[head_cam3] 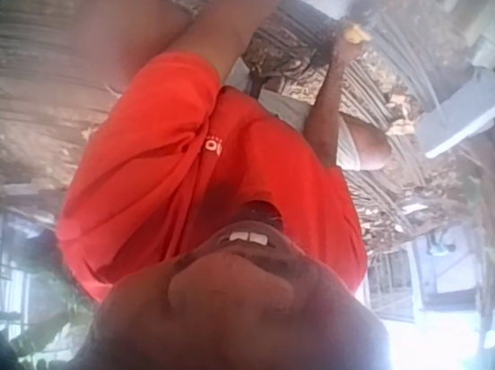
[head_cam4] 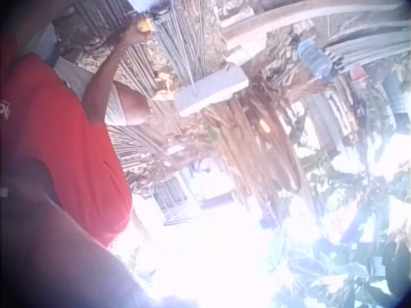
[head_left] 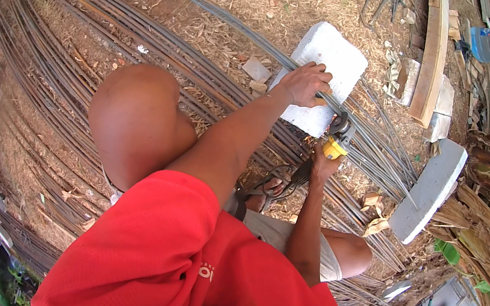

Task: The person uses an angle grinder to cut multiple metal rods placed on a white block. They repeatedly position the rods and cut them, producing sparks, then move the cut pieces aside.

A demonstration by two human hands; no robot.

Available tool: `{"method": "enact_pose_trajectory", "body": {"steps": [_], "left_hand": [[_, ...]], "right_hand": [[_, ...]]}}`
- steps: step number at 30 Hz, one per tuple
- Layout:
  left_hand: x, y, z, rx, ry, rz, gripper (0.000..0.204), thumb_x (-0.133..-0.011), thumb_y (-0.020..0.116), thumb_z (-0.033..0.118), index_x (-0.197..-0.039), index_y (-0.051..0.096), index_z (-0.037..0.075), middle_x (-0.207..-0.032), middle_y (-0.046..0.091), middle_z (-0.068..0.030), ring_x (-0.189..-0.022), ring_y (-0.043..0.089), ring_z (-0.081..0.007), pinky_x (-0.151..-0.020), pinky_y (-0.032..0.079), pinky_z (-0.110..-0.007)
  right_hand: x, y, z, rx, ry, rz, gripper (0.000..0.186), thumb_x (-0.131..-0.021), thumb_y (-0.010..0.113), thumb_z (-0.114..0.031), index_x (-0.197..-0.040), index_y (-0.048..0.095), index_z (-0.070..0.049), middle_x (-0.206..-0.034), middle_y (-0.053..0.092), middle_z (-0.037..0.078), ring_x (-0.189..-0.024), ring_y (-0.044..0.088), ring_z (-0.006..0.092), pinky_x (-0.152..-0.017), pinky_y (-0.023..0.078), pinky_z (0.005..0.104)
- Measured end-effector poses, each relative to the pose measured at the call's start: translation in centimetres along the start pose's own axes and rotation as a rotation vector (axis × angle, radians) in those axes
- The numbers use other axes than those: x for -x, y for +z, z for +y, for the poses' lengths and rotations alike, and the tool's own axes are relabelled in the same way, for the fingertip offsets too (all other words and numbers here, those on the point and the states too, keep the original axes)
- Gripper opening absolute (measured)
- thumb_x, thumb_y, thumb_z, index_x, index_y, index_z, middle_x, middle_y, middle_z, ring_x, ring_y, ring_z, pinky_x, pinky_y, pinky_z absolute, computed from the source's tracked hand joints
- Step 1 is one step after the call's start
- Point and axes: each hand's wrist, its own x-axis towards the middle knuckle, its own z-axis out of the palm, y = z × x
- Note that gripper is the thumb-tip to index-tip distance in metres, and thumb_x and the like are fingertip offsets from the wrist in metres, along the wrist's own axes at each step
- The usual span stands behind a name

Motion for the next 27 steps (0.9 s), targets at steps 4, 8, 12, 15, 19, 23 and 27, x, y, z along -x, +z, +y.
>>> {"method": "enact_pose_trajectory", "body": {"steps": [4, 8, 12, 15, 19, 23, 27], "left_hand": [[0.1, 0.2, 0.0, 0.004, 0.011, 0.022, 0.041, -0.091, 0.084, 0.049, -0.12, 0.085, 0.02, -0.127, 0.07, -0.0001, -0.139, 0.055, -0.0307, -0.124, 0.042, -0.047], [0.0, 0.0, 0.0, 0.007, 0.003, -0.005, 0.041, -0.091, 0.084, 0.048, -0.12, 0.086, 0.02, -0.124, 0.07, 0.0, -0.135, 0.056, -0.0292, -0.123, 0.042, -0.046], [0.0, -0.1, 0.1, -0.005, 0.011, 0.013, 0.042, -0.091, 0.084, 0.049, -0.12, 0.086, 0.02, -0.121, 0.069, 0.0001, -0.133, 0.056, -0.0274, -0.122, 0.043, -0.044], [-0.1, 0.1, 0.1, -0.017, 0.002, 0.007, 0.042, -0.091, 0.083, 0.05, -0.12, 0.085, 0.02, -0.123, 0.069, 0.0003, -0.134, 0.056, -0.0274, -0.123, 0.042, -0.044], [-0.1, 0.2, 0.0, -0.021, -0.004, -0.003, 0.042, -0.092, 0.082, 0.05, -0.12, 0.085, 0.02, -0.126, 0.069, 0.0004, -0.136, 0.055, -0.028, -0.124, 0.041, -0.045], [0.0, 0.0, 0.1, 0.0, -0.014, -0.013, 0.042, -0.092, 0.082, 0.05, -0.121, 0.085, 0.021, -0.126, 0.069, 0.0004, -0.136, 0.055, -0.0276, -0.125, 0.04, -0.046], [-0.1, -0.1, 0.2, -0.007, -0.021, -0.03, 0.042, -0.092, 0.082, 0.05, -0.121, 0.085, 0.021, -0.125, 0.069, 0.0002, -0.135, 0.055, -0.0275, -0.125, 0.04, -0.046]], "right_hand": [[-0.9, 0.3, -0.4, -0.288, 0.162, -0.009, 0.047, -0.082, 0.089, -0.003, -0.123, 0.065, -0.001, -0.096, 0.073, 0.005, -0.079, 0.068, 0.0155, -0.067, 0.057, 0.0324], [-1.2, 0.4, -0.5, -0.222, 0.151, -0.032, 0.043, -0.086, 0.087, 0.003, -0.122, 0.064, -0.001, -0.097, 0.071, 0.005, -0.079, 0.067, 0.0155, -0.067, 0.056, 0.03], [-0.6, 0.3, -0.3, -0.219, 0.001, -0.05, 0.043, -0.085, 0.087, 0.002, -0.121, 0.064, 0.001, -0.097, 0.072, 0.006, -0.079, 0.068, 0.0159, -0.066, 0.056, 0.0303], [-0.2, 0.2, -0.1, -0.259, -0.021, -0.019, 0.044, -0.084, 0.088, 0.0, -0.121, 0.065, 0.002, -0.097, 0.073, 0.007, -0.079, 0.068, 0.0165, -0.066, 0.057, 0.0311], [-0.5, 0.1, -0.1, -0.116, 0.085, -0.023, 0.046, -0.082, 0.09, -0.004, -0.121, 0.065, 0.002, -0.098, 0.073, 0.008, -0.078, 0.069, 0.017, -0.066, 0.057, 0.0321], [-0.2, 0.2, -0.1, -0.078, 0.121, 0.013, 0.054, -0.082, 0.088, 0.001, -0.13, 0.063, 0.0, -0.1, 0.073, 0.008, -0.079, 0.07, 0.0191, -0.065, 0.059, 0.0329], [-0.1, 0.1, 0.1, -0.155, 0.117, -0.032, 0.05, -0.082, 0.088, -0.004, -0.126, 0.065, 0.0, -0.098, 0.073, 0.007, -0.077, 0.069, 0.0175, -0.065, 0.058, 0.0319]]}}
